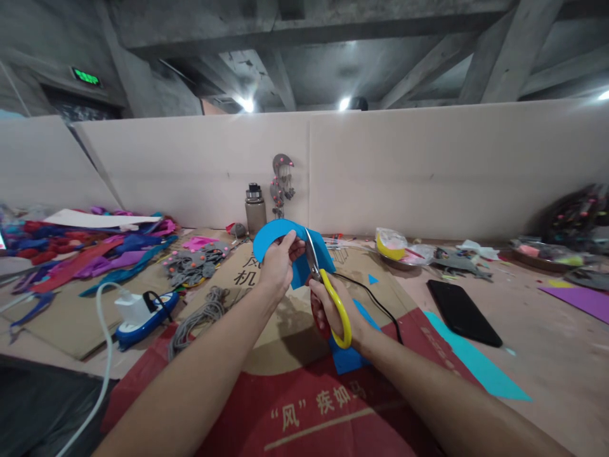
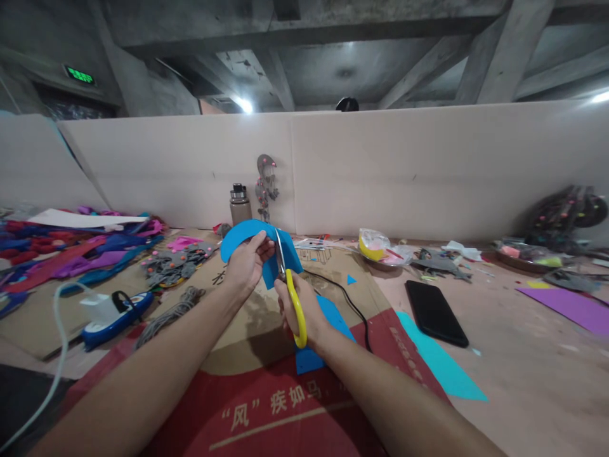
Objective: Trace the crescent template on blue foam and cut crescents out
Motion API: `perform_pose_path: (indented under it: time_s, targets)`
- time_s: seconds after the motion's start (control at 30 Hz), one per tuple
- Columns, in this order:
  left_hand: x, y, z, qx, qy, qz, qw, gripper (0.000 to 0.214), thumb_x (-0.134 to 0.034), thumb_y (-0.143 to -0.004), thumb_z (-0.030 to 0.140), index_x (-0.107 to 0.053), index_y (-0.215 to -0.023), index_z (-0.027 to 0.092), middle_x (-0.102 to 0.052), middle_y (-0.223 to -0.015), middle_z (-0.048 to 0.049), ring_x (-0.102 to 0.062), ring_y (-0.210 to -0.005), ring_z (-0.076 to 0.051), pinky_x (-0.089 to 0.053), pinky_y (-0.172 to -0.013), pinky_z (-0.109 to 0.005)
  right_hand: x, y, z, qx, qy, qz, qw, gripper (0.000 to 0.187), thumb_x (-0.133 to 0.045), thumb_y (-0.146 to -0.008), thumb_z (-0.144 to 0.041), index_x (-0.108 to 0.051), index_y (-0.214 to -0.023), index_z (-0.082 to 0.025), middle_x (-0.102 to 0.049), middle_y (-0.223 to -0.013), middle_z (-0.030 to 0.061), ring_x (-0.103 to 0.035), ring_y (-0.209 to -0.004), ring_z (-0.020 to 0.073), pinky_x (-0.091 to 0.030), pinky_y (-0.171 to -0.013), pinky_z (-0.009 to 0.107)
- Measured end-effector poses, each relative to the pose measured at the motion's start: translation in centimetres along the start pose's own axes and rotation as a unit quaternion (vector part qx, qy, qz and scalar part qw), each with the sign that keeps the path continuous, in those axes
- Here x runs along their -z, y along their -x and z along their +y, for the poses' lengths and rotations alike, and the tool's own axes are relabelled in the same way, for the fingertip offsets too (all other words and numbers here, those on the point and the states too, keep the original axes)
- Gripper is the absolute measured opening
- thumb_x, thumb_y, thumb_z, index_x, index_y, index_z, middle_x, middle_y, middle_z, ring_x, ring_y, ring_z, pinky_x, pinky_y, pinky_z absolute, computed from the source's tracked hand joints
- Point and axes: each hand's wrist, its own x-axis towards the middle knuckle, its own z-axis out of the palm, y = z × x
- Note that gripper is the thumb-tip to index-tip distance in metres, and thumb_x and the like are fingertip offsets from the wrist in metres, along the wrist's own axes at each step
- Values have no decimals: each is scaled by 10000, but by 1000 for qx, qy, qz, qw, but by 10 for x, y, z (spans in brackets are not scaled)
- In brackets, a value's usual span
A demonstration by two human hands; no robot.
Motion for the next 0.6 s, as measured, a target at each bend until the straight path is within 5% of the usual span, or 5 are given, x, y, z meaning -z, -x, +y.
perform_pose_path:
  time_s: [0.6]
  targets:
    - [1, 1, 0, 2, -8, 1, 1000, 167, -724, -810, 165, -617, -684, 139, -653, -633, 3, -632, -575, -95, -510, -638, -236, -1, 0, 0, 2, 2, 10, 1000, 322, -562, -834, -526, -446, -864, -227, -390, -527, -120, -364, -337, 67, -330, -293, 177]
